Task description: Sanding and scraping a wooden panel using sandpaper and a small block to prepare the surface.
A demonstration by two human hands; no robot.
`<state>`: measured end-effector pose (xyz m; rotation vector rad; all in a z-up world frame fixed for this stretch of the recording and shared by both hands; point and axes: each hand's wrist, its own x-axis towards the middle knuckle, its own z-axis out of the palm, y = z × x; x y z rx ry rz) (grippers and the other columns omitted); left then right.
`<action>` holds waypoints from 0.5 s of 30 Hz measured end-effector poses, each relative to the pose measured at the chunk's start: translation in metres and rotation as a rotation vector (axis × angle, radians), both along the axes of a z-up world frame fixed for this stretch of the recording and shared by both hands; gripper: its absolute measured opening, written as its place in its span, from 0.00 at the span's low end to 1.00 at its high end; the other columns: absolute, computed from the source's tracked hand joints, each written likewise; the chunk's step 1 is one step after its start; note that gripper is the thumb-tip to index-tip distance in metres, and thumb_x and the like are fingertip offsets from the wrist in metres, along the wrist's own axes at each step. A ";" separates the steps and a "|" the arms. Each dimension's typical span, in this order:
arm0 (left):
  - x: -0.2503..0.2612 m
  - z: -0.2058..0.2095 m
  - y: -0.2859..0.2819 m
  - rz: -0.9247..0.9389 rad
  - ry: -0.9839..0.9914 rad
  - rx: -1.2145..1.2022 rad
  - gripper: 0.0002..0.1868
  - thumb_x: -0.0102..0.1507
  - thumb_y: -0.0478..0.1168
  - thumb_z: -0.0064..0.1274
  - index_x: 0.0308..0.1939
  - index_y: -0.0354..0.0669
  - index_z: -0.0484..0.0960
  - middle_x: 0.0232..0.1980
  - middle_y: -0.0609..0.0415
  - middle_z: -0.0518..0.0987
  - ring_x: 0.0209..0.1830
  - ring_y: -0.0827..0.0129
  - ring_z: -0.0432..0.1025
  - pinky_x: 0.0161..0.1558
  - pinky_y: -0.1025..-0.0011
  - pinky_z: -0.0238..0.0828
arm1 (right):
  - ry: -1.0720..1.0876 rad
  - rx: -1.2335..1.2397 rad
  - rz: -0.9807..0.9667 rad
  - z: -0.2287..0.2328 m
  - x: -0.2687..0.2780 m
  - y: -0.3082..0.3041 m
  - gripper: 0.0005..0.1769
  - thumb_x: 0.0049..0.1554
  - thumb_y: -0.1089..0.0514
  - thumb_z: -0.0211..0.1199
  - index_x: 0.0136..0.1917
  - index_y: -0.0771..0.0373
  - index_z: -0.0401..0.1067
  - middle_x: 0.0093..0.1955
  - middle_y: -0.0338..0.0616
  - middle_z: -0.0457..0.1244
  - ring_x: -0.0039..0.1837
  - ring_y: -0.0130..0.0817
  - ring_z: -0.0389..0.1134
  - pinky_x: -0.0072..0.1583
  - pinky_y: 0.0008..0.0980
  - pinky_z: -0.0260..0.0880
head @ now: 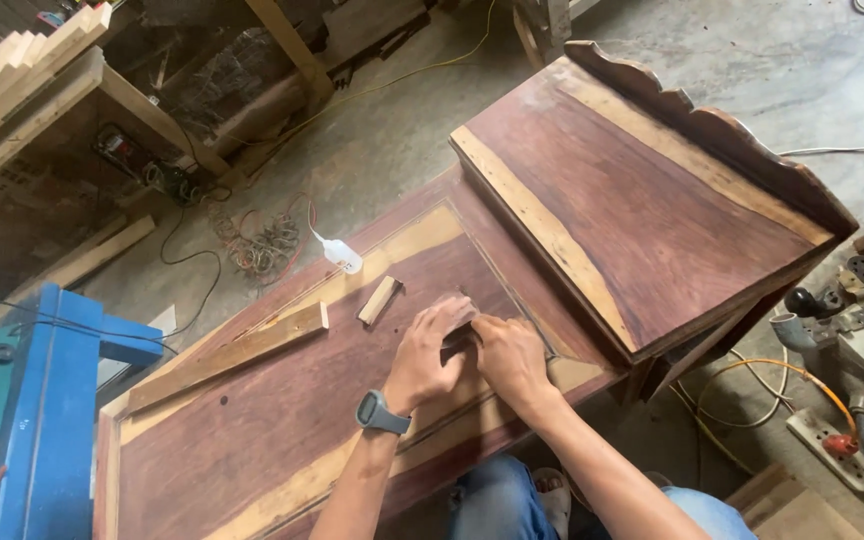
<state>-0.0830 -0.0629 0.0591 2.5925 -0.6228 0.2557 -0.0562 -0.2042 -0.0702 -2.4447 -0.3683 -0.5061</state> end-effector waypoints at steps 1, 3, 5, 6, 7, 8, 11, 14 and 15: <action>0.000 -0.002 0.001 0.003 0.004 -0.001 0.41 0.49 0.39 0.55 0.69 0.56 0.72 0.63 0.47 0.77 0.67 0.50 0.70 0.67 0.56 0.63 | 0.004 -0.001 0.003 0.010 -0.006 0.000 0.10 0.53 0.48 0.58 0.47 0.40 0.77 0.49 0.33 0.72 0.41 0.46 0.74 0.47 0.41 0.68; 0.000 -0.008 0.004 0.101 -0.150 -0.056 0.30 0.56 0.36 0.53 0.64 0.48 0.76 0.61 0.43 0.77 0.65 0.46 0.70 0.67 0.53 0.63 | -0.085 -0.020 -0.026 0.028 -0.018 0.001 0.09 0.54 0.47 0.58 0.47 0.40 0.77 0.49 0.31 0.73 0.42 0.40 0.74 0.47 0.36 0.68; 0.002 -0.014 0.008 0.168 -0.312 -0.074 0.24 0.58 0.33 0.48 0.59 0.48 0.79 0.62 0.45 0.77 0.66 0.50 0.70 0.67 0.56 0.62 | -0.128 -0.019 -0.031 0.021 -0.026 0.010 0.12 0.54 0.48 0.58 0.51 0.42 0.77 0.50 0.33 0.73 0.42 0.39 0.75 0.47 0.38 0.68; 0.003 -0.016 0.010 0.230 -0.479 -0.089 0.20 0.61 0.29 0.42 0.53 0.48 0.81 0.62 0.48 0.77 0.67 0.53 0.69 0.68 0.59 0.62 | -0.174 -0.016 -0.041 0.018 -0.030 0.015 0.16 0.55 0.49 0.57 0.55 0.43 0.77 0.50 0.35 0.74 0.43 0.38 0.75 0.48 0.40 0.68; 0.007 -0.050 0.033 0.229 -0.480 -0.089 0.20 0.61 0.29 0.42 0.53 0.48 0.81 0.62 0.48 0.77 0.67 0.53 0.69 0.68 0.59 0.62 | -0.175 -0.016 -0.042 0.023 -0.033 0.014 0.16 0.55 0.49 0.57 0.55 0.43 0.77 0.50 0.35 0.74 0.43 0.38 0.75 0.48 0.40 0.68; 0.010 -0.083 0.056 0.300 -0.654 0.082 0.14 0.58 0.32 0.46 0.43 0.52 0.81 0.52 0.52 0.75 0.55 0.55 0.68 0.59 0.60 0.63 | -0.183 -0.037 -0.034 0.028 -0.036 0.014 0.16 0.54 0.50 0.59 0.55 0.46 0.77 0.50 0.38 0.74 0.41 0.40 0.75 0.46 0.40 0.68; 0.001 -0.072 0.045 0.346 -0.765 0.345 0.10 0.52 0.31 0.50 0.29 0.56 0.78 0.38 0.59 0.69 0.38 0.60 0.63 0.43 0.63 0.61 | -0.218 -0.077 -0.045 0.033 -0.042 0.016 0.17 0.52 0.51 0.60 0.55 0.49 0.77 0.50 0.40 0.74 0.39 0.41 0.75 0.45 0.40 0.68; -0.025 -0.034 0.013 0.390 -0.502 0.552 0.12 0.54 0.34 0.50 0.40 0.53 0.78 0.41 0.58 0.72 0.40 0.61 0.66 0.42 0.63 0.60 | -0.265 -0.111 -0.041 0.026 -0.044 0.020 0.19 0.51 0.51 0.59 0.56 0.50 0.77 0.49 0.39 0.74 0.39 0.40 0.74 0.46 0.40 0.67; -0.033 -0.027 0.004 0.439 -0.289 0.663 0.20 0.60 0.39 0.49 0.56 0.50 0.82 0.48 0.54 0.81 0.47 0.59 0.72 0.48 0.60 0.63 | -0.276 -0.124 -0.033 0.022 -0.044 0.020 0.20 0.50 0.51 0.58 0.56 0.51 0.77 0.49 0.40 0.74 0.38 0.40 0.74 0.46 0.40 0.66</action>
